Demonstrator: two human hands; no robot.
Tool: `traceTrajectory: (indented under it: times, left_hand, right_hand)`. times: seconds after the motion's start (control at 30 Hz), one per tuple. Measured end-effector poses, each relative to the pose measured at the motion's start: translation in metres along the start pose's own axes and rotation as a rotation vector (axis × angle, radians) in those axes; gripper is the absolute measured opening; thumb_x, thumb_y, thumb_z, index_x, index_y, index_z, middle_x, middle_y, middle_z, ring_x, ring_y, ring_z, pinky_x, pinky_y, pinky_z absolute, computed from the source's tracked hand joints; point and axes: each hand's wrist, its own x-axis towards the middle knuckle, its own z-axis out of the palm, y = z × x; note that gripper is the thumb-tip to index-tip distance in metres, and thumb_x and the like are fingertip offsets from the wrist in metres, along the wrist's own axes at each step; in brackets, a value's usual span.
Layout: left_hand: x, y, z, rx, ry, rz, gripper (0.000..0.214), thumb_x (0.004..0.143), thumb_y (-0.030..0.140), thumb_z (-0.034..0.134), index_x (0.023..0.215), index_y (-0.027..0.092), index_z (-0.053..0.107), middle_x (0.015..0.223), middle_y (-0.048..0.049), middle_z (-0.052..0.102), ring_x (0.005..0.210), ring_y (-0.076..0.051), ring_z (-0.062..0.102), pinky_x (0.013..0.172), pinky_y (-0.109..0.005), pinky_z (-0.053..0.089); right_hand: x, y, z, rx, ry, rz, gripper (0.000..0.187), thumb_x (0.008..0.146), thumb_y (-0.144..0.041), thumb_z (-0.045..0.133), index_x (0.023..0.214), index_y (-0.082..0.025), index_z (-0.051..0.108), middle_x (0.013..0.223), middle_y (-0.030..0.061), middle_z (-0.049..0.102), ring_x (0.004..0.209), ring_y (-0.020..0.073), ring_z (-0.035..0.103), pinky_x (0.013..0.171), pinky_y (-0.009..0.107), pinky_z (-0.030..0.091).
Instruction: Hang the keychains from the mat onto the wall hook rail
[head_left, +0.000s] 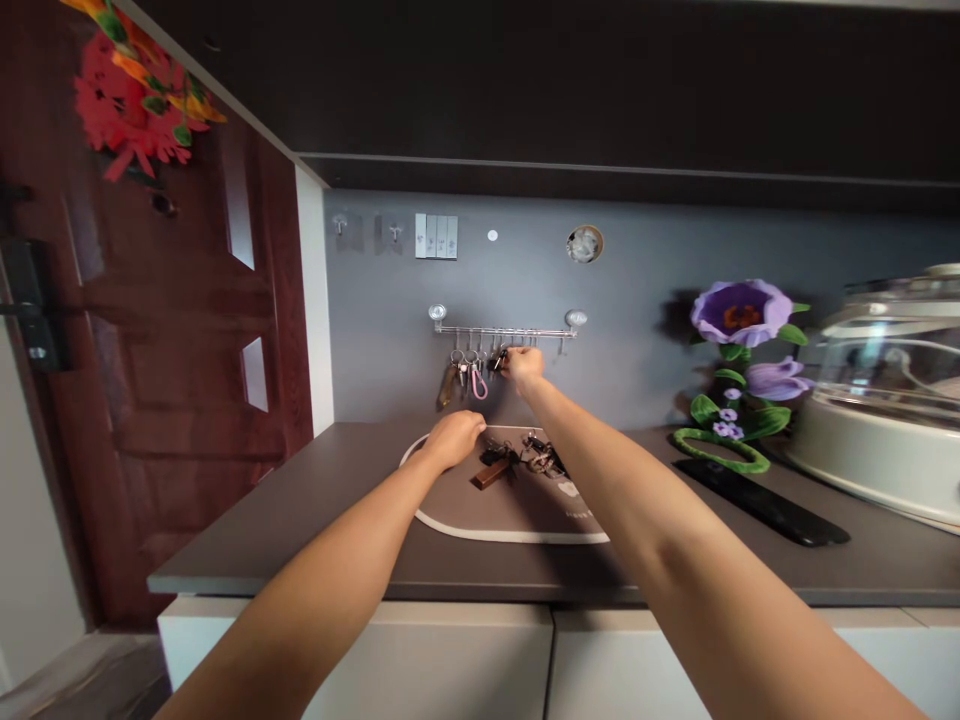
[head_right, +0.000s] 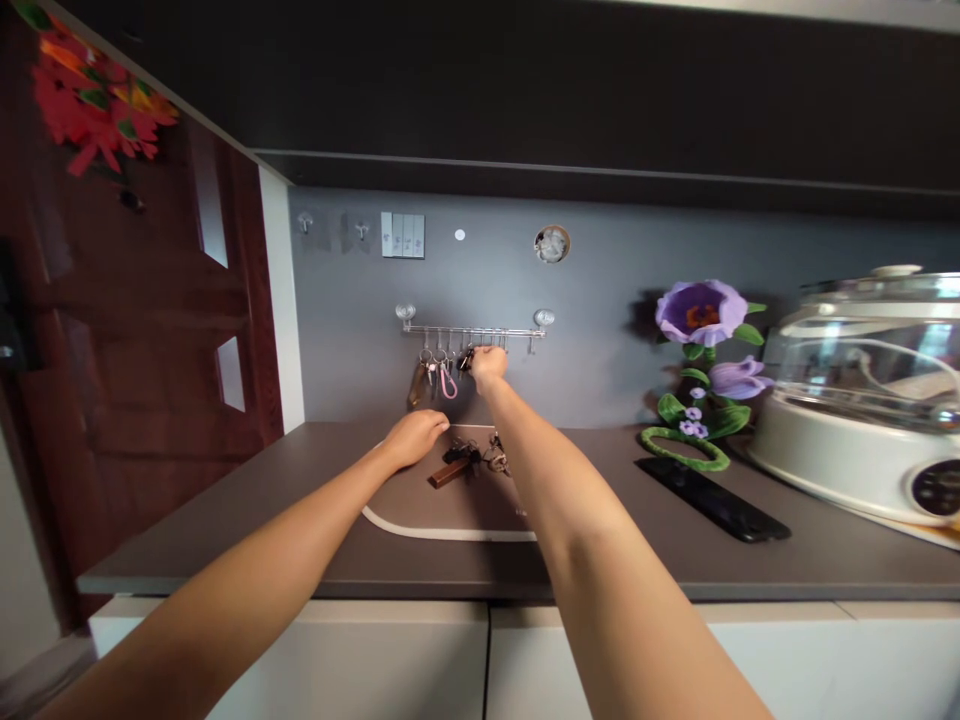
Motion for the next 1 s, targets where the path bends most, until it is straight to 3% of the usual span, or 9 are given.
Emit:
traceTrajectory:
  times: [0.6,1.0]
  left_hand:
    - [-0.001,0.001,-0.004,0.034,-0.007,0.017,0.026,0.085,0.022,0.035,0.083,0.017,0.061,0.089,-0.008,0.063,0.085,-0.018,0.057,0.073,-0.027,0.039]
    - [-0.003,0.003,-0.006,-0.032,0.03,0.043,0.027,0.086,0.023,0.035,0.085,0.017,0.062,0.09,-0.0069,0.064,0.085,-0.018,0.056,0.076,-0.027,0.04]
  right_hand:
    - [0.0,0.016,-0.002,-0.044,-0.038,0.066,0.012,0.078,-0.014,0.043,0.07,-0.015,0.051,0.061,-0.0004,0.051,0.049,0.0068,0.051,0.049,0.023,0.049]
    - [-0.023,0.015,-0.029,-0.065,-0.12,0.064,0.013,0.078,-0.009,0.041,0.071,-0.015,0.051,0.066,0.0007,0.055,0.048,0.0054,0.05,0.045,0.017,0.042]
